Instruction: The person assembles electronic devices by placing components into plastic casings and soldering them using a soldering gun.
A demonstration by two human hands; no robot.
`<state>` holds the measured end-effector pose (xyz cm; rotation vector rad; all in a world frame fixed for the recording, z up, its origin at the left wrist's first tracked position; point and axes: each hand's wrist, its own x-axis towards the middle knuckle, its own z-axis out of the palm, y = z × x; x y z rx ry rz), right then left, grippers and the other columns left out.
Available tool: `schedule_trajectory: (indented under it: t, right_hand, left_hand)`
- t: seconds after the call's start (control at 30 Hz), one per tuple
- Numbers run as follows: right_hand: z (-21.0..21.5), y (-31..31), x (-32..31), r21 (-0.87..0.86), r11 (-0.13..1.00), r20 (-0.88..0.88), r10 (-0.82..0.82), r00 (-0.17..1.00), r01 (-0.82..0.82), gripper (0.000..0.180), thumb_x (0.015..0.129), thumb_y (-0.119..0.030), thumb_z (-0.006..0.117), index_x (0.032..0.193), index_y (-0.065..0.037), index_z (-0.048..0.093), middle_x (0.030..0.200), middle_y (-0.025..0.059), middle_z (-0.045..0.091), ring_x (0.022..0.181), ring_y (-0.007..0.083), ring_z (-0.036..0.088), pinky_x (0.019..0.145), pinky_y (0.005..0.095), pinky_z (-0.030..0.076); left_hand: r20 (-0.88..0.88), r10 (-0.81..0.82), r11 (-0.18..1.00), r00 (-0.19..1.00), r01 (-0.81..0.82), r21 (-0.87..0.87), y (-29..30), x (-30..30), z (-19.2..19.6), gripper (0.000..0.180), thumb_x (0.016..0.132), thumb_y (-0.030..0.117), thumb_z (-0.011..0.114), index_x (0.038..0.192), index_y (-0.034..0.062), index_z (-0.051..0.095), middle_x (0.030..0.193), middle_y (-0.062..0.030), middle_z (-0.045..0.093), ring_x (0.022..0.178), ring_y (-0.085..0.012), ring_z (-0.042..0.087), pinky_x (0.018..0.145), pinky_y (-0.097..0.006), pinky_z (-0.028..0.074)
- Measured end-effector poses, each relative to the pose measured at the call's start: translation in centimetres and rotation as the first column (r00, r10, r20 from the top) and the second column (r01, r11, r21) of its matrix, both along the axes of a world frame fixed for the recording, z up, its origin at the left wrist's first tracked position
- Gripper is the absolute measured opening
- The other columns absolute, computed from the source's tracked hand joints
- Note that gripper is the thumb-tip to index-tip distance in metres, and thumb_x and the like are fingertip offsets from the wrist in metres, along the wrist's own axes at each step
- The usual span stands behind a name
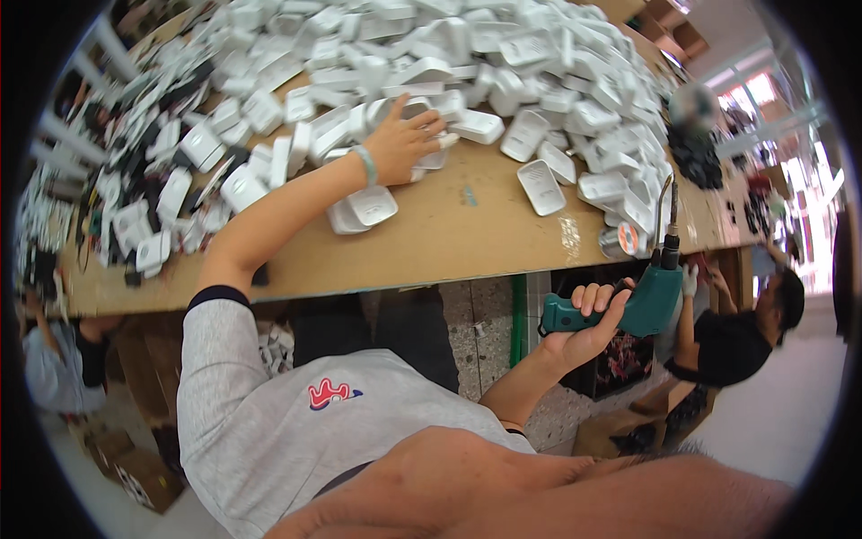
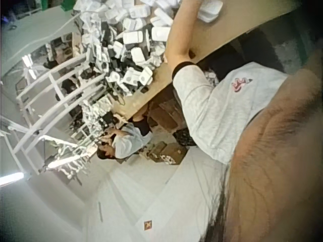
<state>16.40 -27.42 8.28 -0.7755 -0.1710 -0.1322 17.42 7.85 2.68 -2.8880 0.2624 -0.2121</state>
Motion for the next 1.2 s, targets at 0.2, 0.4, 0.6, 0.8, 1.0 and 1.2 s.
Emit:
schedule_trajectory:
  t: [0.2, 0.4, 0.6, 0.8, 1.0, 1.2]
  right_hand:
    - [-0.2, 3.9, -2.0, -0.063, 0.974, -0.04, 0.216, 0.976, -0.218, 0.019, 0.105, -0.018, 0.052, 0.12, -0.007, 0.052, 0.071, -0.002, 0.043, 0.058, 0.007, 0.039, 0.056, 0.0244, 0.037]
    - [-0.7, 5.4, -4.3, -0.177, 0.934, -0.044, 0.308, 0.95, -0.311, 0.02, 0.103, -0.016, 0.054, 0.121, -0.005, 0.052, 0.07, -0.0009, 0.044, 0.058, 0.0083, 0.041, 0.056, 0.0257, 0.039]
    - [-1.2, 7.9, -7.6, -0.297, 0.887, -0.078, 0.347, 0.934, -0.354, 0.019, 0.103, -0.015, 0.056, 0.118, -0.005, 0.054, 0.069, -0.001, 0.042, 0.058, 0.0091, 0.042, 0.056, 0.027, 0.039]
    - [-0.5, 8.5, -8.5, -0.268, 0.921, -0.083, 0.271, 0.959, -0.284, 0.023, 0.099, -0.01, 0.06, 0.12, -0.003, 0.052, 0.07, 0.0019, 0.046, 0.058, 0.0112, 0.044, 0.054, 0.0281, 0.04]
    - [-0.5, 7.2, -7.6, -0.321, 0.914, -0.03, 0.252, 0.967, -0.248, 0.022, 0.102, -0.014, 0.057, 0.121, -0.004, 0.051, 0.07, -0.0003, 0.044, 0.057, 0.0093, 0.043, 0.055, 0.0265, 0.04]
    - [-1.7, 6.2, -6.9, -0.315, 0.9, -0.096, 0.286, 0.953, -0.302, 0.024, 0.099, -0.009, 0.058, 0.12, -0.001, 0.051, 0.069, 0.0029, 0.045, 0.056, 0.0124, 0.044, 0.053, 0.029, 0.041]
  left_hand:
    - [0.411, 0.094, 0.953, 0.907, 0.037, -0.3, -1.3, -8.7, 2.7, 0.042, 0.079, 0.021, 0.076, 0.119, 0.0102, 0.066, 0.145, -0.0105, 0.051, 0.134, -0.0283, 0.045, 0.112, -0.049, 0.032]
    - [0.464, 0.769, 0.624, 0.44, -0.355, -0.696, -0.8, -26.4, 1.9, 0.049, 0.087, 0.018, 0.075, 0.128, 0.0, 0.055, 0.124, -0.0172, 0.059, 0.114, -0.0328, 0.057, 0.096, -0.039, 0.045]
    - [0.353, 0.765, 0.573, 0.539, -0.32, -0.755, 0.1, -29.0, -1.3, 0.063, 0.085, 0.034, 0.077, 0.129, -0.0028, 0.051, 0.115, -0.0197, 0.059, 0.106, -0.0374, 0.055, 0.094, -0.045, 0.044]
    - [-0.048, 0.607, 0.438, 0.793, -0.384, -0.813, -4.1, -20.7, -0.5, 0.074, 0.091, 0.028, 0.069, 0.148, -0.0006, 0.031, 0.125, -0.0345, 0.05, 0.108, -0.0492, 0.054, 0.092, -0.052, 0.046]
    - [-0.103, 0.658, 0.403, 0.746, -0.464, -0.789, -3.8, -18.2, 0.5, 0.06, 0.084, 0.009, 0.066, 0.139, -0.0033, 0.044, 0.108, -0.0272, 0.059, 0.106, -0.0423, 0.057, 0.084, -0.047, 0.052]
    - [0.12, 0.311, 0.797, 0.943, -0.19, -0.573, 1.5, -22.0, -1.5, 0.059, 0.073, -0.006, 0.062, 0.131, 0.0019, 0.057, 0.121, -0.0164, 0.059, 0.109, -0.0349, 0.057, 0.096, -0.043, 0.048]
